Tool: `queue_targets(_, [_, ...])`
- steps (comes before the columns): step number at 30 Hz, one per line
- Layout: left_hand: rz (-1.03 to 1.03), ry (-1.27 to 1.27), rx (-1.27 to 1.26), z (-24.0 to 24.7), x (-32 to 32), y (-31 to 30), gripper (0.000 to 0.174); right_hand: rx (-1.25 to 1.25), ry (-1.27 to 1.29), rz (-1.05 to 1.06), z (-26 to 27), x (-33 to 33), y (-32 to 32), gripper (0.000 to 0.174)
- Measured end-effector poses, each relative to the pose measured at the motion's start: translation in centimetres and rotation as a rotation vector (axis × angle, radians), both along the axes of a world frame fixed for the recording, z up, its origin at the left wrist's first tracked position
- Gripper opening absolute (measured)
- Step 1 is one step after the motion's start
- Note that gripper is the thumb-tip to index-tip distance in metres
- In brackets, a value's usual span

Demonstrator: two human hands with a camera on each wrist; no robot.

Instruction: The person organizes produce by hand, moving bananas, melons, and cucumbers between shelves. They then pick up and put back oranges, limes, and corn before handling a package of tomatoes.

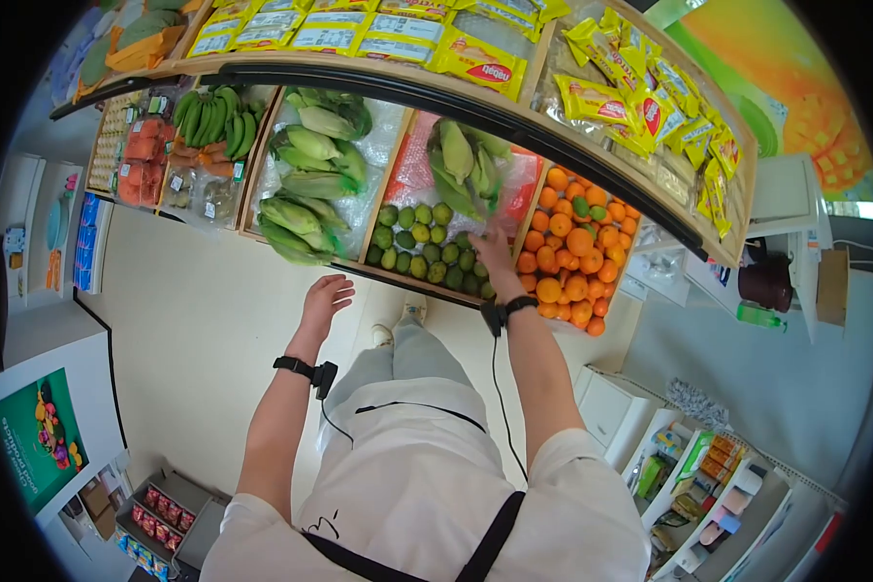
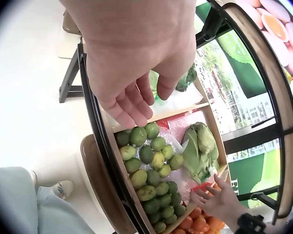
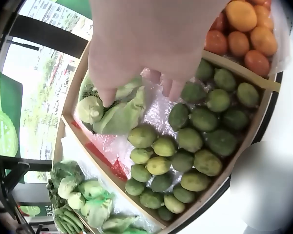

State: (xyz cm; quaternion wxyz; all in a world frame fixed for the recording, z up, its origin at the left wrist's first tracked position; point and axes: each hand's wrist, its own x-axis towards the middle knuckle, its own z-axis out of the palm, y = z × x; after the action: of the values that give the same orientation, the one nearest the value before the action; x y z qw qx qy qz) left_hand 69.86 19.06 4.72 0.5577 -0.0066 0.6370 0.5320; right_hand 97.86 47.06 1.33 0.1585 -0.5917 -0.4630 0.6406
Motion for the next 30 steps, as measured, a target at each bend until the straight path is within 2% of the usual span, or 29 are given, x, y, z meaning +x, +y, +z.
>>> queue_targets(2, [0.016, 0.015, -0.028, 0.1, -0.1, 0.6, 0.030, -0.015, 0.077, -0.050, -0.9, -1.0, 3.3, 0.086])
queue_targets(5, [0.022, 0.012, -0.043, -0.1, -0.1, 1.5, 0.029, -0.176, 0.165, -0.236, -2.1, -2.2, 6.9, 0.079])
queue_targets(9, [0.008, 0.001, -0.049, -0.3, -0.6, 2.9, 0.029, -0.328, 0.299, -0.208, -2.7, -3.1, 9.2, 0.070])
queue_targets(14, [-0.038, -0.028, -0.071, -1.0, -1.5, 4.2, 0.029, -0.359, 0.301, -0.282, -3.7, -4.1, 9.4, 0.062])
queue_targets(17, [-0.063, -0.024, -0.074, -1.2, -2.3, 5.0, 0.029, -0.251, 0.326, -0.316, -5.4, -3.5, 8.7, 0.040])
queue_targets(25, [-0.102, -0.061, -0.038, -2.1, -3.5, 7.5, 0.034, -0.228, 0.345, -0.309, -5.2, -2.8, 9.6, 0.035])
queue_targets(26, [-0.124, -0.064, -0.035, -2.3, -3.5, 8.0, 0.036, -0.236, 0.342, -0.287, -4.6, -2.5, 9.5, 0.035])
queue_targets(29, [-0.139, -0.122, -0.010, -3.0, -2.8, 9.8, 0.036, 0.510, -0.217, 0.613, -2.9, -0.9, 9.8, 0.038])
queue_targets(30, [-0.122, -0.120, -0.014, -3.2, -2.4, 10.1, 0.036, 0.509, -0.209, 0.628, -3.5, -1.2, 10.3, 0.038])
